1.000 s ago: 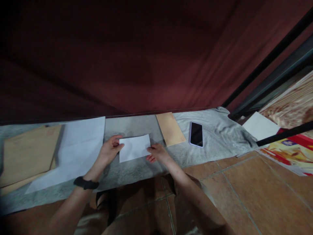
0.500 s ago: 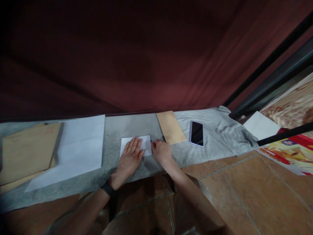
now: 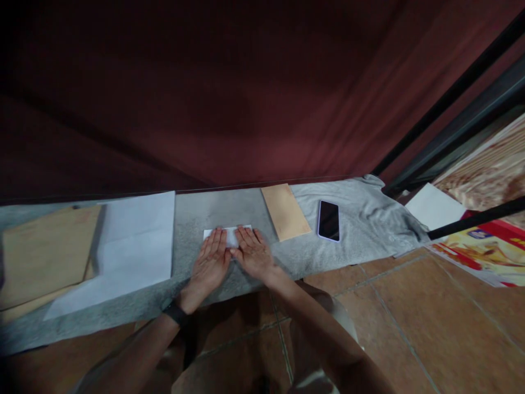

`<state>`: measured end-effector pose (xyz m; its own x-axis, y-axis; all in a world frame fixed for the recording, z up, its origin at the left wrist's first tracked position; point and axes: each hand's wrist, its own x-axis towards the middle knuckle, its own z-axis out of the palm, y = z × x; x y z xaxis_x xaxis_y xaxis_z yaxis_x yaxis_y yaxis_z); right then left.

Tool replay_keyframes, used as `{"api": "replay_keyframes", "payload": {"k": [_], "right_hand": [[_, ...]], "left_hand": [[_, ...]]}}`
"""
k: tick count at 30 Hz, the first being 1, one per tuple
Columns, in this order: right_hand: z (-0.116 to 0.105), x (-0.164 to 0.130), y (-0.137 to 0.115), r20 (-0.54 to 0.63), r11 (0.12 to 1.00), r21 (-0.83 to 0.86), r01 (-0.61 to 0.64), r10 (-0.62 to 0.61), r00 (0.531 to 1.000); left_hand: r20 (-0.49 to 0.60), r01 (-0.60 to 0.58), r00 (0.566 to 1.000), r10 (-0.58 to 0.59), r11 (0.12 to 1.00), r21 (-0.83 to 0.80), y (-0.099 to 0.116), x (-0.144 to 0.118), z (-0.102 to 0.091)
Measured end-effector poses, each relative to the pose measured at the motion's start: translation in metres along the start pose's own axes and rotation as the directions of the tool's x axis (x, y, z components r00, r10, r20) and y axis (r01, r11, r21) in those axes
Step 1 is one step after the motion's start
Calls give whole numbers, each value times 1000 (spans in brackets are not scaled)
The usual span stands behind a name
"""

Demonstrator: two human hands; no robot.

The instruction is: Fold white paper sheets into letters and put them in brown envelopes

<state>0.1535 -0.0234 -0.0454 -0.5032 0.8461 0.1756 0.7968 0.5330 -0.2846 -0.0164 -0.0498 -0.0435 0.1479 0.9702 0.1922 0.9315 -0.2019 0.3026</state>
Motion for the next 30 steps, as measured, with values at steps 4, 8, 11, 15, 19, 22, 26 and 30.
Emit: {"api": "replay_keyframes", "payload": {"k": [4,8,11,15,19,22,26,30], "right_hand": [[-4,-2,8,7,997,-54,-46,47,999],[-7,-3,14,20,991,-66,-112,114,993],[-11,-4,17,-6,983,-60,-176,176,984],[-23,0,16,-42,967,-36,-253,251,967],[-35,7,7,-21,924,35,-380,381,924],[-39,11,1,49,872,107,-477,475,879],[-39,16,1,125,805,173,-567,553,824],[-36,17,10,169,769,288,-570,545,821]], "left_hand": [[-11,56,998,-56,998,9,-6,-3,-2],[-1,99,995,-99,995,23,-12,-6,-4],[-29,136,990,-135,990,31,-15,-9,-5],[-63,169,984,-165,984,56,-15,-12,-6],[-81,166,984,-159,982,90,-14,-13,-4],[-98,164,983,-153,981,108,-15,-13,-2],[-101,161,984,-149,979,122,-17,-13,0],[-98,149,986,-136,979,136,-16,-14,-1]]}}
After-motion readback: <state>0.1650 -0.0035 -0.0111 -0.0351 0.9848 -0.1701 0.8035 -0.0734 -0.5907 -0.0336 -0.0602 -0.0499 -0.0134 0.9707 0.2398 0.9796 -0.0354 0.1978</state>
